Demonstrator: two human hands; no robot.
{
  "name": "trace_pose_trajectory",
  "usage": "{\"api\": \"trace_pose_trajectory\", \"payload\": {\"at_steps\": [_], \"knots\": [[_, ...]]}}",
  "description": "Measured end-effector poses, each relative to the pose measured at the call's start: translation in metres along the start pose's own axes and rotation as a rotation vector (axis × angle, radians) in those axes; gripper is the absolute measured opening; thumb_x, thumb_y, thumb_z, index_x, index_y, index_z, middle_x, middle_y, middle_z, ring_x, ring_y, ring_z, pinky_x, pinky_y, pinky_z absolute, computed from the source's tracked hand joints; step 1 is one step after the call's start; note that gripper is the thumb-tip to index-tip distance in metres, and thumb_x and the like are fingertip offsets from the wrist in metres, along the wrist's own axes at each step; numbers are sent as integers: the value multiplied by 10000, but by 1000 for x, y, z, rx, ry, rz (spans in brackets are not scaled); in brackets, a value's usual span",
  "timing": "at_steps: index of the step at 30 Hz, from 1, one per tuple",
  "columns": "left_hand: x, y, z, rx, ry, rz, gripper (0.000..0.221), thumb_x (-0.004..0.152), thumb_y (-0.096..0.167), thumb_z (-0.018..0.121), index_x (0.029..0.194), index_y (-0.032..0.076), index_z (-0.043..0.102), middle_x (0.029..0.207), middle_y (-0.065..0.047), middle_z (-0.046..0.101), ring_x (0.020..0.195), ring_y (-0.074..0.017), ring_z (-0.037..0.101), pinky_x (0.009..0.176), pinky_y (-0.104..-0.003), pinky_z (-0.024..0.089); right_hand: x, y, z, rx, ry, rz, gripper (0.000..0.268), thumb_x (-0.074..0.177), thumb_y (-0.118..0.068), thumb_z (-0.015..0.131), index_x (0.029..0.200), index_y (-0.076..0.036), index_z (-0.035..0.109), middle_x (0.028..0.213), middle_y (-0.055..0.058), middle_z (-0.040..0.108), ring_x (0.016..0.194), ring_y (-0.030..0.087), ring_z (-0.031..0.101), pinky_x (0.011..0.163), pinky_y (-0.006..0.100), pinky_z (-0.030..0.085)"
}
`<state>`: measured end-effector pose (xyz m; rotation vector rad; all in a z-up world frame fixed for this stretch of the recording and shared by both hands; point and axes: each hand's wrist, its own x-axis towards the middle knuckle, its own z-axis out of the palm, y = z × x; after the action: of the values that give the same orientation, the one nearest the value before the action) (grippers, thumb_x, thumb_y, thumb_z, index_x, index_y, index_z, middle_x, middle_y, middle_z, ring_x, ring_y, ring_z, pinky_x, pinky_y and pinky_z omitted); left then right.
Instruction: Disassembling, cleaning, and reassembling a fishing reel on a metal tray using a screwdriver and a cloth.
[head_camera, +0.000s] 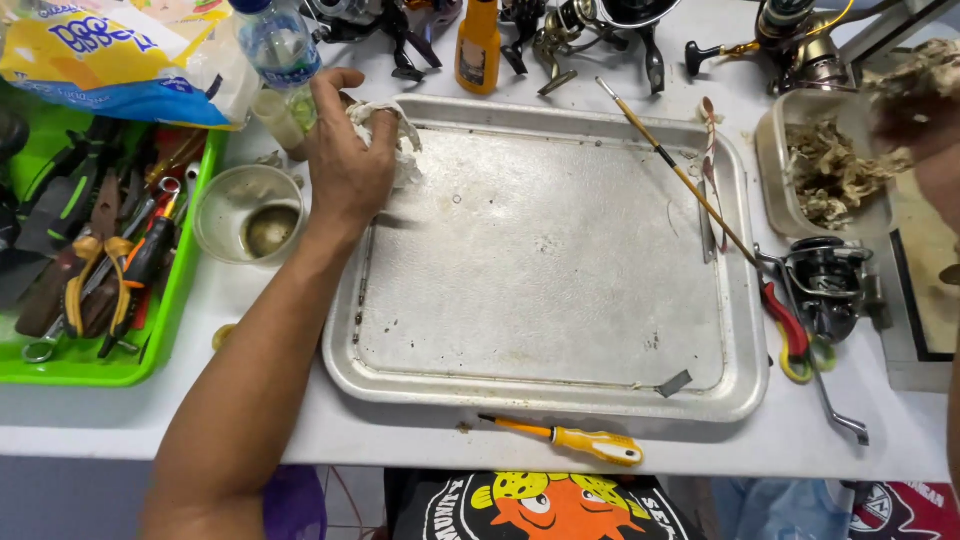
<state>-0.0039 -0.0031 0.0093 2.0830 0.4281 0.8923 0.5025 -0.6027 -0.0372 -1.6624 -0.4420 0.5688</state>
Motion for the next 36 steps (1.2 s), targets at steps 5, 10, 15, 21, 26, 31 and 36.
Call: {"api": "trace_pose_trajectory", "payload": {"at_steps": [5, 10, 15, 21, 26, 31, 36], "knots": [[-2, 9, -5, 7, -44, -46, 286, 1060, 164, 558, 1267, 56, 391, 830, -49, 500, 433, -74, 334, 382, -312, 409, 23, 42, -39, -628, 1090, 259, 92, 987, -433, 625, 1065, -464, 663, 1059, -136, 772, 906, 70, 812, 687, 287, 723], [-2, 8, -5, -46, -41, 37, 221, 1008, 151, 568, 1179, 65, 457, 970, -102, 597, 688, -194, 612, 643, -364, 586, -55, -15, 42, -1202, 447, -615, 168, 1389, 21, 560, 1449, 150, 650, 1159, 255, 629, 974, 355, 586, 799, 437, 460], [-2, 21, -11, -57, -83, 37, 157, 1014, 154, 566, 1135, 67, 516, 882, -62, 628, 496, -105, 443, 411, -301, 397, -61, -17, 48, -1208, 430, -428, 117, 1276, 25, 719, 1239, 136, 712, 1072, 243, 693, 907, 325, 651, 749, 426, 520], [-5, 39, -21, -104, -135, -5, 89, 1011, 139, 575, 1075, 88, 540, 923, -74, 663, 768, -193, 647, 635, -336, 567, -107, -70, 133, -1358, 477, -432, 161, 1226, -40, 764, 1261, 99, 691, 1097, 219, 679, 926, 324, 642, 783, 409, 527], [-11, 48, -23, -114, -190, -41, 87, 1013, 161, 567, 1065, 93, 550, 915, -70, 665, 788, -194, 654, 637, -341, 566, -195, -187, 335, -1133, 287, -187, 137, 1166, -6, 696, 1213, 117, 656, 1085, 280, 716, 857, 350, 719, 678, 396, 611], [-16, 57, -30, -103, -212, -31, 89, 996, 131, 568, 1066, 77, 563, 923, -75, 659, 795, -192, 649, 651, -337, 554, -206, -172, 411, -1118, -44, -37, 226, 954, -148, 694, 1146, -32, 670, 1056, 164, 750, 910, 274, 750, 882, 349, 636], [-19, 41, -33, -108, -140, -12, 151, 947, 189, 638, 1080, 117, 649, 1013, -153, 717, 1073, -363, 684, 962, -495, 493, -187, -112, 441, -1317, -49, -319, 211, 876, -198, 755, 1075, -141, 713, 899, 105, 735, 812, 301, 756, 727, 407, 605]]}}
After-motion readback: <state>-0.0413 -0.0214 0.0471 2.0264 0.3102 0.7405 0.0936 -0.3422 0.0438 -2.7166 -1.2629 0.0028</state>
